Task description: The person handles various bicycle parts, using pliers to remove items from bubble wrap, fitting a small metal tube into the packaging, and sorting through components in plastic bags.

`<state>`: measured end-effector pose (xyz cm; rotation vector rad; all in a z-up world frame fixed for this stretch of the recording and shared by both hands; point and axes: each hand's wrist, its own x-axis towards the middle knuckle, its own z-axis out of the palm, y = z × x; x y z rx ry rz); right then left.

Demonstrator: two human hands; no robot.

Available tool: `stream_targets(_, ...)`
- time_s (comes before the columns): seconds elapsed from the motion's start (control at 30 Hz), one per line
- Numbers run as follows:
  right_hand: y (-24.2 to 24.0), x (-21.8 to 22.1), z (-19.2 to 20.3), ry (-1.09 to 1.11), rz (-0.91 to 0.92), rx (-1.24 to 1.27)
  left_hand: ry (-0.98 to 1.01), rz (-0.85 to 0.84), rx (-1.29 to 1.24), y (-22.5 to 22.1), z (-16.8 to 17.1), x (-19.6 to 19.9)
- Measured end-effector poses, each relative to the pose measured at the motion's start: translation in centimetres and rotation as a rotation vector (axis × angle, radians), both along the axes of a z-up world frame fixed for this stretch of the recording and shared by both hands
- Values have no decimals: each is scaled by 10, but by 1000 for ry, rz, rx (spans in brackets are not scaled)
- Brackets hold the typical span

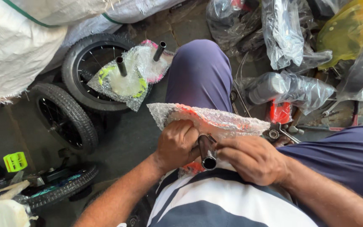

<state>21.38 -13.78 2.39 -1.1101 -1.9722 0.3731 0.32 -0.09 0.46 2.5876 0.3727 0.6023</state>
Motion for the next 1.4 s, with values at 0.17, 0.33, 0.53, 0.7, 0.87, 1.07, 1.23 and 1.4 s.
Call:
stream_targets(0.17,14,8,-5,49,101,-193,6,12,-5,0,-7,-1)
stream_targets(0.33,64,3,4,211,-155,-541,-17,0,-7,-1,-9,0)
stream_targets(0.53,14,3,24,150,-61,-147,-4,3,18,-3,-4,-4)
stream_targets(0.7,1,2,10,-28,62,-45,-22,-8,-1,-3,1,0)
stream_targets(0.87,8,8,3,14,120,-26,-16,-21,-4,-1,-4,-3)
stream_targets(1.07,60,8,9,259,-158,-524,-22,4,-26,-7,-7,-2)
stream_targets(1.23,38,8,27,193,-96,-348,-42,-18,29,0,2,2)
stream_targets(1.4,6,2,10,46,-21,-111,37,-1,-33,-3,-7,-4)
